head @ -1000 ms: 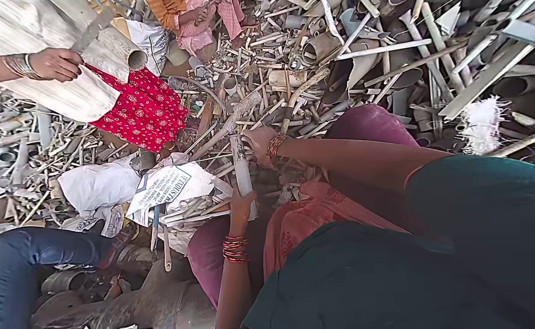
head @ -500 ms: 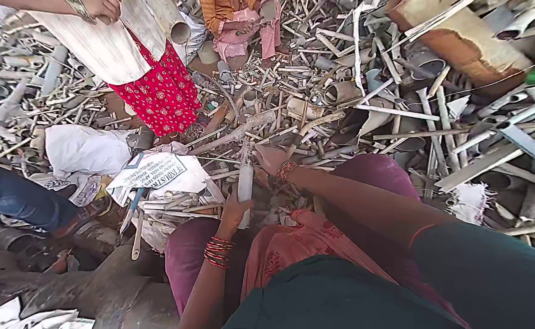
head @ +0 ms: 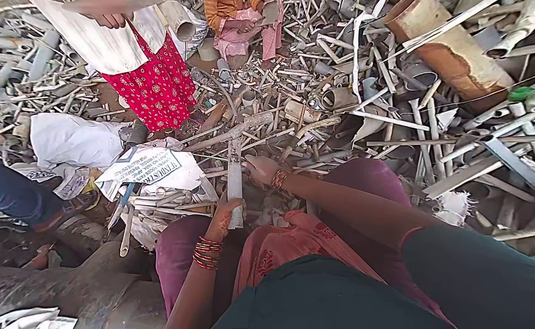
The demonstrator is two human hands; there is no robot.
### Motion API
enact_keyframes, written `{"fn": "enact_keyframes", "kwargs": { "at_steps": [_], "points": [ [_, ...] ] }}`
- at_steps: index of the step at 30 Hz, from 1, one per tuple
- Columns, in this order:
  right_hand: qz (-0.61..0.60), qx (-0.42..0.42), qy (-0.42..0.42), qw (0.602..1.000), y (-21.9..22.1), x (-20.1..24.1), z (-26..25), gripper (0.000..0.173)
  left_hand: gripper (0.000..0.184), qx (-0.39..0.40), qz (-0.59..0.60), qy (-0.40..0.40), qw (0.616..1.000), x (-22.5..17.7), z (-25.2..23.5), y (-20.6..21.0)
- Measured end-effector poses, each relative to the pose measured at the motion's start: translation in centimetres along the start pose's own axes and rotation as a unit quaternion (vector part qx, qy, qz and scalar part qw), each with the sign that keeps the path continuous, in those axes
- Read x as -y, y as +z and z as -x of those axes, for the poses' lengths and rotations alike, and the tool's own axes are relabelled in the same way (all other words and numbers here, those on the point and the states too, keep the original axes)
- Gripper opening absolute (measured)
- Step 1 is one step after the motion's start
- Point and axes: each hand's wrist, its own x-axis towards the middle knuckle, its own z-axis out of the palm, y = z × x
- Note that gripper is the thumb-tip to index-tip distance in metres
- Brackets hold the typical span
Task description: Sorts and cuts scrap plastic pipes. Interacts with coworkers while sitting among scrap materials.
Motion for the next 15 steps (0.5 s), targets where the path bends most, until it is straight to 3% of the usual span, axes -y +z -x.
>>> {"fn": "enact_keyframes", "kwargs": {
  "at_steps": [3, 8, 11, 15],
  "points": [
    [0.064, 0.036, -0.059, 0.996, 0.2, 0.2, 0.3, 0.046, 0.056, 0.001, 0.018, -0.009, 1.000, 0.1, 0.0, -0.2],
    [0.068, -0.074, -0.014, 0.995, -0.2, -1.5, -1.4, 0.041, 0.044, 0.018, 0.060, -0.020, 0.998, -0.2, -0.7, 0.6],
    [0.056, -0.052, 0.000, 0.997, -0.5, -1.1, -1.1, 0.042, 0.044, 0.025, 0.071, -0.017, 0.997, 0.1, -0.8, 0.7],
    [0.041, 0.019, -0.076, 0.996, -0.2, -0.1, -0.1, 0.048, 0.040, 0.011, 0.071, -0.007, 0.997, -0.2, -0.3, -0.1]
  ]
}}
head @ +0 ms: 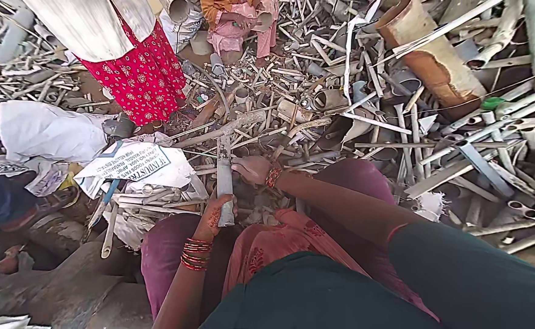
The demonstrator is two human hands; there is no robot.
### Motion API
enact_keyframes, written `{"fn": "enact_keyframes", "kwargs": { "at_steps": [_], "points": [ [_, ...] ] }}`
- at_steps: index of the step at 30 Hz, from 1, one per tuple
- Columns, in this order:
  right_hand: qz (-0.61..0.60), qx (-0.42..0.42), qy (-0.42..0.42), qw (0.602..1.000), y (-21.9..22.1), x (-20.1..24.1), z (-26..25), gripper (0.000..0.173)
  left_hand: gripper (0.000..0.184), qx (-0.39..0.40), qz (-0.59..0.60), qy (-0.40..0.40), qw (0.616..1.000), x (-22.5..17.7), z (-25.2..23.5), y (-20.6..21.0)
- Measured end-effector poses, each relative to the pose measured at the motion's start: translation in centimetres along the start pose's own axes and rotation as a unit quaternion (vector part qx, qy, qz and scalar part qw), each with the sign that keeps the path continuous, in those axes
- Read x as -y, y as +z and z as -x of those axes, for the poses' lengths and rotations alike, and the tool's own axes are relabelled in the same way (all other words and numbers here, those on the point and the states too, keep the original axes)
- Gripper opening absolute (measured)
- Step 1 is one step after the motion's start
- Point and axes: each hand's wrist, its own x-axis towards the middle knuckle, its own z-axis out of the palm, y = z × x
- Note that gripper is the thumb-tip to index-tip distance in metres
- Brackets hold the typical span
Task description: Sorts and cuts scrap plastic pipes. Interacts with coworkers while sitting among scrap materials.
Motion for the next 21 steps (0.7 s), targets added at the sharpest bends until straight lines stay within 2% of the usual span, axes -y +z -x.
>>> {"fn": "enact_keyframes", "kwargs": {
  "at_steps": [2, 6, 8, 12, 16, 18, 21],
  "points": [
    [0.009, 0.004, -0.015, 1.000, 0.3, 0.2, 0.0, 0.049, 0.035, 0.002, 0.011, 0.001, 1.000, -0.3, 0.0, -0.2],
    [0.035, -0.089, -0.020, 0.995, -0.1, -1.2, -0.9, 0.045, 0.029, 0.016, 0.038, -0.005, 0.999, -0.5, -0.4, 0.2],
    [0.028, -0.109, -0.019, 0.993, -0.3, -1.4, -1.1, 0.044, 0.030, 0.021, 0.049, 0.002, 0.999, -0.6, -0.3, 0.6],
    [-0.014, -0.109, -0.009, 0.994, -0.4, -0.7, -1.0, 0.045, 0.040, 0.022, 0.032, 0.030, 0.999, -0.5, 0.5, 0.6],
    [-0.011, -0.061, -0.030, 0.998, -0.2, -0.3, -0.6, 0.053, 0.048, 0.022, 0.026, 0.033, 0.999, -0.1, 0.4, -0.1],
    [-0.004, -0.085, 0.013, 0.996, -1.0, -1.2, -1.6, 0.049, 0.053, 0.016, 0.019, 0.036, 0.999, -0.1, 0.2, -0.1],
    [0.013, -0.101, 0.079, 0.992, -2.4, -2.3, -2.2, 0.046, 0.048, 0.011, 0.010, 0.043, 0.999, 0.1, 0.1, 0.8]
  ]
}}
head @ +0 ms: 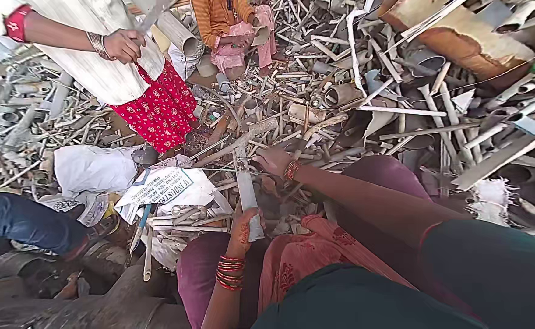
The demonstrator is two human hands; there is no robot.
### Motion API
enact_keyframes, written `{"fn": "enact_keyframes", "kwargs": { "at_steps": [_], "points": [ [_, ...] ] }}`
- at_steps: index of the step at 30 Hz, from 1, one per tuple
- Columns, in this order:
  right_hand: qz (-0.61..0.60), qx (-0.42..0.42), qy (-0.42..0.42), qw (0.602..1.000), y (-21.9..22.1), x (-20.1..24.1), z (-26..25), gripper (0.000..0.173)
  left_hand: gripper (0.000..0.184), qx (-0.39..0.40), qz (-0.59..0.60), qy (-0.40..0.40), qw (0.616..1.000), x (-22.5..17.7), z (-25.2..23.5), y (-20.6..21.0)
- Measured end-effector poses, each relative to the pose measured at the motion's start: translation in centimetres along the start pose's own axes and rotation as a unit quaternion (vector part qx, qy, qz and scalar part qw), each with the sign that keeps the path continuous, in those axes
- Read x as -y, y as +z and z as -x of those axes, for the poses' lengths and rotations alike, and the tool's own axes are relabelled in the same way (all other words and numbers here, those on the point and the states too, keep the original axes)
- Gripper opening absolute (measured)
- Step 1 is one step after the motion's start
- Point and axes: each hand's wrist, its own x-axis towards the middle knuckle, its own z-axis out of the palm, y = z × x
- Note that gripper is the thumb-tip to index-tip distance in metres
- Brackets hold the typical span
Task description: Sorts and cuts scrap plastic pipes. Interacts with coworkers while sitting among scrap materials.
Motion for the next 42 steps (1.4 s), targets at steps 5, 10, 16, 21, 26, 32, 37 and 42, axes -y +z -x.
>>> {"fn": "enact_keyframes", "kwargs": {
  "at_steps": [5, 10, 16, 21, 26, 32, 37, 42],
  "points": [
    [-0.042, 0.049, -0.096, 0.993, 0.9, 2.7, 2.3, 0.052, 0.046, -0.020, -0.031, 0.027, 0.999, 0.0, 0.2, -0.1],
    [-0.044, -0.003, -0.010, 0.999, -0.9, 1.0, 1.2, 0.051, 0.033, -0.030, -0.021, 0.015, 0.999, 0.9, 2.1, 0.9],
    [-0.052, 0.039, -0.063, 0.996, 0.0, 2.7, 2.8, 0.052, 0.019, -0.022, -0.005, 0.000, 1.000, 0.9, 2.2, 0.5],
    [0.006, 0.007, -0.076, 0.997, -0.4, 1.7, 3.7, 0.051, 0.024, -0.034, -0.028, -0.003, 0.999, 1.8, 2.9, 1.5],
    [0.001, -0.019, -0.093, 0.996, -0.2, 1.2, 3.3, 0.049, 0.056, -0.044, -0.104, 0.038, 0.993, 1.5, 3.0, 1.2],
    [-0.018, 0.027, -0.117, 0.993, 0.6, 2.1, 5.6, 0.054, 0.075, -0.071, -0.199, 0.072, 0.975, 1.3, 3.2, 1.6],
    [-0.025, -0.024, -0.039, 0.999, -0.7, 0.2, 3.0, 0.050, 0.073, -0.075, -0.236, 0.073, 0.966, 1.0, 3.0, 2.0],
    [-0.015, 0.013, -0.095, 0.995, 0.8, 1.6, 5.6, 0.053, 0.079, -0.088, -0.307, 0.058, 0.946, 1.3, 2.9, 1.5]
  ]
}}
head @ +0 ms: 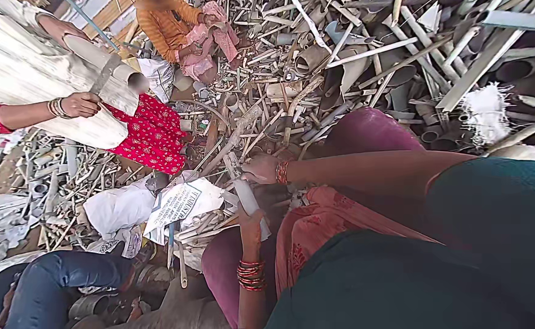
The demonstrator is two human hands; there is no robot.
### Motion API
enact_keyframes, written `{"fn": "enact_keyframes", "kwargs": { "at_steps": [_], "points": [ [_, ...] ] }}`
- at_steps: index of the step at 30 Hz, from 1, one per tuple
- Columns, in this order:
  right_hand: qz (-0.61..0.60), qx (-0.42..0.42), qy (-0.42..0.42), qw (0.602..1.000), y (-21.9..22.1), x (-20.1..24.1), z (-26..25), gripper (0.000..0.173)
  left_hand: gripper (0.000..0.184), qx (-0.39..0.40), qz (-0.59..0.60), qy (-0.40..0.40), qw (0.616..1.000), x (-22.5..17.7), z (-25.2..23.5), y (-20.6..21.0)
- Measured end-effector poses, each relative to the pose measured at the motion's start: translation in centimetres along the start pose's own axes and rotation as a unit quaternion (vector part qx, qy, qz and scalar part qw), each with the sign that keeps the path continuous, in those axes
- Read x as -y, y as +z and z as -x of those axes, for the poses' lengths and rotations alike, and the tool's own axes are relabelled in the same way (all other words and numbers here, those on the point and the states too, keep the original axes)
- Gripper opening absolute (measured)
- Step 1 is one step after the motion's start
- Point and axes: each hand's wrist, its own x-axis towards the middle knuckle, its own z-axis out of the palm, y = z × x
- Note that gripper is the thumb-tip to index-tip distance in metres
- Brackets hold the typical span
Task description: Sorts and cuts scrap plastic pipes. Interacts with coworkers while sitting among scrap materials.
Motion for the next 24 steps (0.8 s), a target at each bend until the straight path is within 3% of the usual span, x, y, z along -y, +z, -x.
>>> {"fn": "enact_keyframes", "kwargs": {
  "at_steps": [6, 11, 16, 21, 24],
  "points": [
    [-0.007, -0.012, 0.082, 0.997, -1.6, -1.5, -1.9, 0.052, 0.076, -0.017, 0.006, 0.000, 1.000, -0.6, 0.3, 0.4],
    [0.010, 0.048, -0.004, 0.999, 0.4, 1.1, 0.2, 0.054, 0.078, -0.031, -0.069, 0.009, 0.997, 0.0, -0.3, -0.4],
    [0.014, -0.037, 0.052, 0.998, -0.7, -1.1, -2.1, 0.050, 0.076, -0.045, -0.072, 0.018, 0.996, -0.6, -0.5, 0.1],
    [0.029, 0.041, 0.014, 0.999, 0.0, 1.5, 0.5, 0.054, 0.077, -0.043, -0.072, 0.001, 0.996, -0.1, -0.3, 0.1],
    [-0.004, -0.015, 0.070, 0.997, -0.9, 0.3, -1.0, 0.052, 0.075, -0.042, -0.063, 0.012, 0.997, -0.9, -0.3, 0.1]
  ]
}}
